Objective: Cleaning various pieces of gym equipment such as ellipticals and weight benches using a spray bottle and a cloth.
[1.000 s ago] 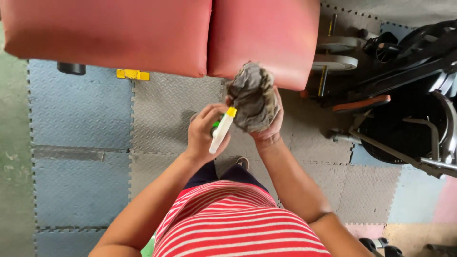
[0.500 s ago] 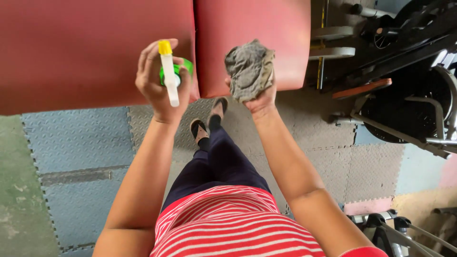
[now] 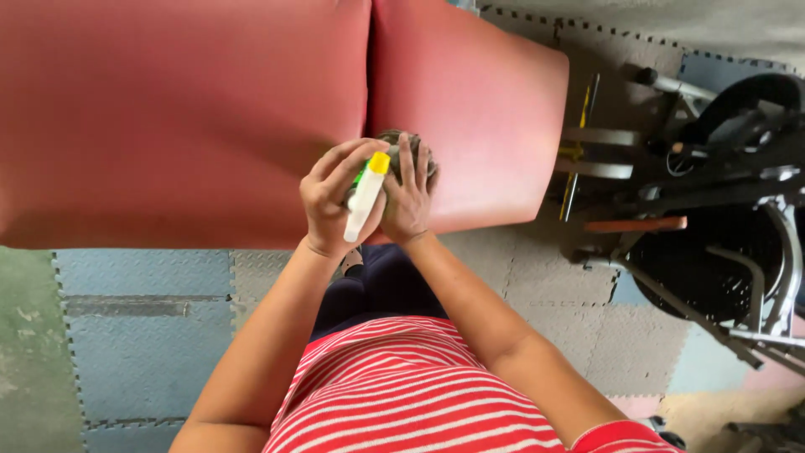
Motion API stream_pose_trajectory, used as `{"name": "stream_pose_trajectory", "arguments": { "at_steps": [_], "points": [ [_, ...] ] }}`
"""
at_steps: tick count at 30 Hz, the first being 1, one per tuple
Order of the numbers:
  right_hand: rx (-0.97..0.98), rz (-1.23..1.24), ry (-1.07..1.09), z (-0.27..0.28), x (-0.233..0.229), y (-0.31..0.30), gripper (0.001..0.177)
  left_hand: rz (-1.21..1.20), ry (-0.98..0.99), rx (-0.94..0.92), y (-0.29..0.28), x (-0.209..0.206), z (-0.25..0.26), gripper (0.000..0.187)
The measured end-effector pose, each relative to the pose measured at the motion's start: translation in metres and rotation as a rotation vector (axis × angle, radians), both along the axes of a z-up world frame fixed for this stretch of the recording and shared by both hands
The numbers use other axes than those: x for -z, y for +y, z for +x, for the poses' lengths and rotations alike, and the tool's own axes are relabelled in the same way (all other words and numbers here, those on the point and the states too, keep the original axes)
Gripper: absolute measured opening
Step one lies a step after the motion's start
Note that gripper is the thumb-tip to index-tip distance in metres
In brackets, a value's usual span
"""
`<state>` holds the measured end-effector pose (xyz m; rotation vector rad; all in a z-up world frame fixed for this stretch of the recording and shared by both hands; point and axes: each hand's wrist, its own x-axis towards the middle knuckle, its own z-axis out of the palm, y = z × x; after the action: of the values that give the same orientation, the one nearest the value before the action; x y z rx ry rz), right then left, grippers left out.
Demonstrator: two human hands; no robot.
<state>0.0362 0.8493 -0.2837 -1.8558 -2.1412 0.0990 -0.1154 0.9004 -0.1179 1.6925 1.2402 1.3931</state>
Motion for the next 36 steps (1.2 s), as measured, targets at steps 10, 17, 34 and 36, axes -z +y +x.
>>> {"name": "stream_pose_trajectory", "arguments": {
  "at_steps": [10,17,34,36],
  "points": [
    [-0.058,-0.024,0.049,0.012,-0.009,0.192,0.063,-0.005,-0.032,-0.129,0.094,0.004,0.014,0.041],
    [-0.037,-0.295,0.166,0.036,0.034,0.316,0.058,0.039,0.006,-0.143,0.133,0.005,0.018,0.034],
    [-0.296,-0.051,0.106,0.026,-0.016,0.079,0.060,0.008,0.051,-0.044,0.151,0.010,0.015,0.036],
    [-0.294,0.017,0.142,0.028,-0.006,0.099,0.066,-0.015,0.062,-0.002,0.152,0.007,0.013,0.033]
  ]
}}
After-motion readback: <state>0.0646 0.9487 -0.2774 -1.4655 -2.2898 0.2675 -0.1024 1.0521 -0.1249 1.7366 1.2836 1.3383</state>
